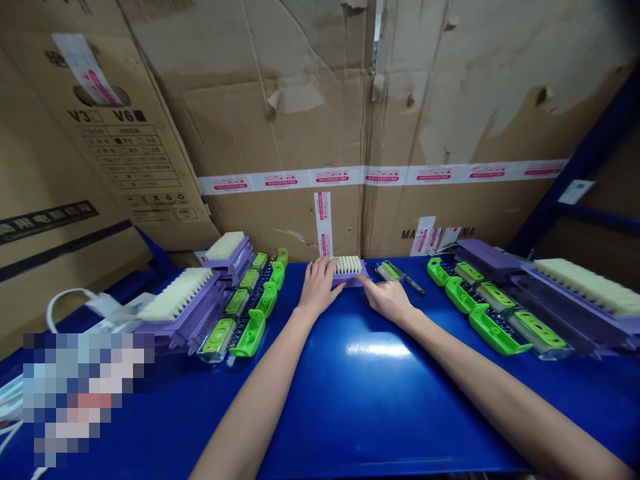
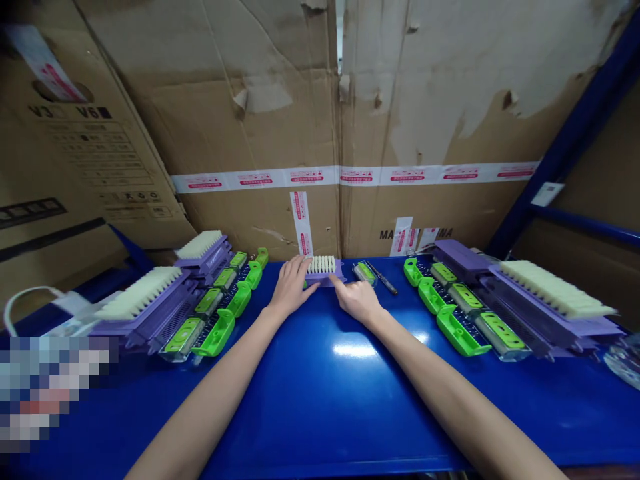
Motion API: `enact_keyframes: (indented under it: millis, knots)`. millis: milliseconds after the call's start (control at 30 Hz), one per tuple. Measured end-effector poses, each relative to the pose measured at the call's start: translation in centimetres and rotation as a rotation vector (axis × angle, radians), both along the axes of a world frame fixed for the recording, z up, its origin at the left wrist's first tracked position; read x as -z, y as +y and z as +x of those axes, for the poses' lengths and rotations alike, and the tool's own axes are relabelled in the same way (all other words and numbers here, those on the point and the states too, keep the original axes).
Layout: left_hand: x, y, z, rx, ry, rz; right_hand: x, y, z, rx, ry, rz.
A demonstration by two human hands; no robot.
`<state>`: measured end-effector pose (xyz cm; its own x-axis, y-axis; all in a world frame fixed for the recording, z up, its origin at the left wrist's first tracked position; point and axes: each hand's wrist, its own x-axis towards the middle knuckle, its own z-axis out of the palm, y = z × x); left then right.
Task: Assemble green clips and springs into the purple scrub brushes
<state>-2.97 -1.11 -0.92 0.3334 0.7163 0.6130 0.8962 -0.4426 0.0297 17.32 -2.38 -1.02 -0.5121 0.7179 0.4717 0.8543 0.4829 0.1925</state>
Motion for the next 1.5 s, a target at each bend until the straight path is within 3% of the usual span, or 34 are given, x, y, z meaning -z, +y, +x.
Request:
enact_keyframes:
  millis: [267,467,733,1033,1200,1500]
  knots:
    - [0.1,0.1,-0.1,-0.002,0.008,0.009,0.2,-0.3,0.1,-0.018,0.138,0.082]
    - [0.1,0.1,-0.2,0.001,0.013,0.012,-0.6,-1.1,0.0,-0.053,0.179,0.047]
    - [0.0,0.0,-0.1,0.001,0.002,0.009,-1.0,-0.4,0.9,0.115,0.244,0.102]
    - [-0.2,-0.1,0.0,-0.006,0.007,-0.001,-2.5,1.0,3.8,0.379,0.298,0.166]
    - [-0.2,-0.1,-0.1,0.001,0.005,-0.005,-4.1,2.3,5.8,0.563,0.337,0.065]
    - [-0.2,0.0,-0.1,0.015,-0.011,-0.018,-7.0,5.0,11.3,0.770,0.282,-0.212]
